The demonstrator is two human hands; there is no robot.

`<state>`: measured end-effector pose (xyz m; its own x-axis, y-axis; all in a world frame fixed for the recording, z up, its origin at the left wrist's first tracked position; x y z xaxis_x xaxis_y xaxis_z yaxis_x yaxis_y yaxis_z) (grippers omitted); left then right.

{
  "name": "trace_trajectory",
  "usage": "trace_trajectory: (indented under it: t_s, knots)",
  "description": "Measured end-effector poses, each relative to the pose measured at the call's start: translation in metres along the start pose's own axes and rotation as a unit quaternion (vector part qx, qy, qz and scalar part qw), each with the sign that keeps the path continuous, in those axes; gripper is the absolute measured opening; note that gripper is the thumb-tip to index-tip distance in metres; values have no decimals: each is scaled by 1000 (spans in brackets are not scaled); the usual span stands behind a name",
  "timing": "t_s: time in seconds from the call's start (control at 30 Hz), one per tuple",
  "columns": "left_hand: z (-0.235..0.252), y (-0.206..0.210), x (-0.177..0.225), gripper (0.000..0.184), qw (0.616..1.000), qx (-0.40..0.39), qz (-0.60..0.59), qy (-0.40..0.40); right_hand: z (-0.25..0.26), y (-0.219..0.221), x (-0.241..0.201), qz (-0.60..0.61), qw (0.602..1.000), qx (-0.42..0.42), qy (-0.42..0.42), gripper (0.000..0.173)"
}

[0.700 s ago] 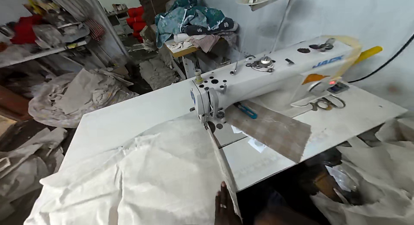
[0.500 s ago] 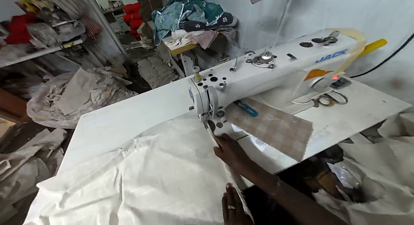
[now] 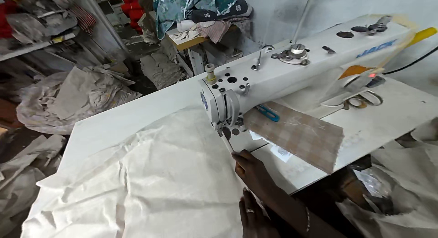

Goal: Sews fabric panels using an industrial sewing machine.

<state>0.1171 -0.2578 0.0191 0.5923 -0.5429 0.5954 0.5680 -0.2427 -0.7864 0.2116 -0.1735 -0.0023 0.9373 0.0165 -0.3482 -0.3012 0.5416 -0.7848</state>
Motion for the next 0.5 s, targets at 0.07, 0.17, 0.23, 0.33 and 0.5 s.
trace_trajectory:
  t_s: [0.07,0.17,0.23,0.33,0.5]
  knots:
    - [0,0,-2,32,1000,-8,11,-19,-6,1,-2,2,1000,10,1,25]
    - [2,0,-3,35,999,-13,12,-37,-10,-3,-4,5,1000,14,6,26]
    - [5,0,-5,34,1000,-6,12,-19,-9,-3,-3,2,1000,5,3,27]
    - [8,-1,-10,31,1000,16,-16,6,-7,-2,-1,-5,1000,9,0,28]
    - [2,0,-35,23,995,16,-99,28,-7,-1,2,11,1000,6,-1,24]
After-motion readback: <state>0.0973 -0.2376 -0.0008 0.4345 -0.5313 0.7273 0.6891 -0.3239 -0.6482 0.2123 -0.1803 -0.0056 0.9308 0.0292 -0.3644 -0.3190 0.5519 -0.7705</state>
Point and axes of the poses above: each hand's wrist, its own z-axis towards the middle knuckle, its own y-axis out of the palm, x = y × z, the point moved 2 cm from there along z, towards the middle knuckle, and after that the axes turned 13 degrees about -z, right-handed, at the moved point
